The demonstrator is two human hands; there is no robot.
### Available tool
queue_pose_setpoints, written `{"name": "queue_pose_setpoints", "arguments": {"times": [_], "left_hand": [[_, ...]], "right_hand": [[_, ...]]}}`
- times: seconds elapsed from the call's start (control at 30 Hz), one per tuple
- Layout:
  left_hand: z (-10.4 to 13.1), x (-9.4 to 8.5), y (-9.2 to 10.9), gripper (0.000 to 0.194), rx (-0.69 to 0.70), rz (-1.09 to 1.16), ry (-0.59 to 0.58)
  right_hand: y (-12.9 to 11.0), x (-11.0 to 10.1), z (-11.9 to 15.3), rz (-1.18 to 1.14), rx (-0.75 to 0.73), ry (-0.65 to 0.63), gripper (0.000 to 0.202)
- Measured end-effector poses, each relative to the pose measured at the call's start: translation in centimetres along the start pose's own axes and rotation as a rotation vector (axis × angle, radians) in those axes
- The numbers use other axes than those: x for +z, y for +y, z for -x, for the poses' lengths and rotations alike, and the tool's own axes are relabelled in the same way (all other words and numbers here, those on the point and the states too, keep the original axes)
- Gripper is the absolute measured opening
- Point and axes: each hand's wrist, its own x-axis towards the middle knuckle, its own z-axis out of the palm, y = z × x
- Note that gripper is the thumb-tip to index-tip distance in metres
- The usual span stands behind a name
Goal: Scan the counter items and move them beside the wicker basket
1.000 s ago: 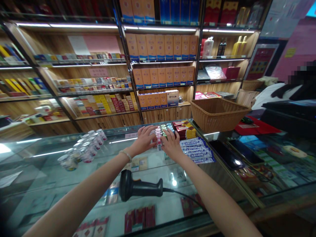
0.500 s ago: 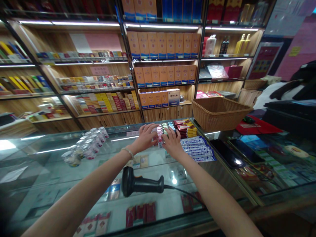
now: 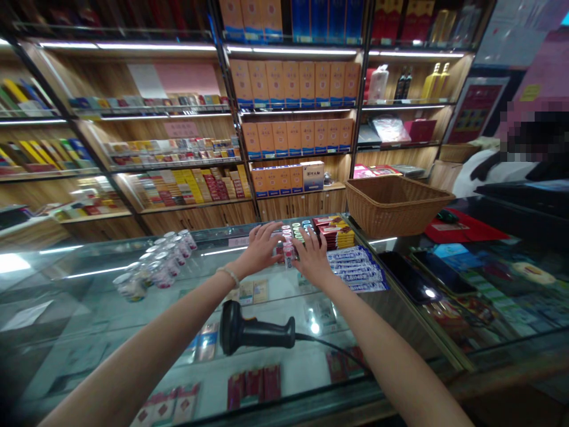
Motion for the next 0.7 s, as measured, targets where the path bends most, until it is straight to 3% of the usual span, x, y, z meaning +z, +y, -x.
{"name": "queue_pose_setpoints", "arguments": {"times": [0.13,0.23,0.5,0.7], "left_hand": [[0.4,0.0,-0.2,0.080,-0.018,-0.021,0.006],[0.6,0.0,-0.3,0.094,-0.034,-0.040,-0.016],[1.4,-0.4,-0.8,0.094,-0.078,-0.053,0.013],[3.0,-2.3,-1.8,0.084,-0.185,-0.078,0.077]], "right_hand": [[0.4,-0.8,-0.1,0.028,0.010,-0.046,0.094],[0.7,-0.9,0.0,0.039,0.017,-0.071,0.098],[0.8,-1.2,0.2,0.045,0.020,-0.085,0.095],[0.1,-2.4,-0.8,0.033,0.012,-0.050,0.084]]}}
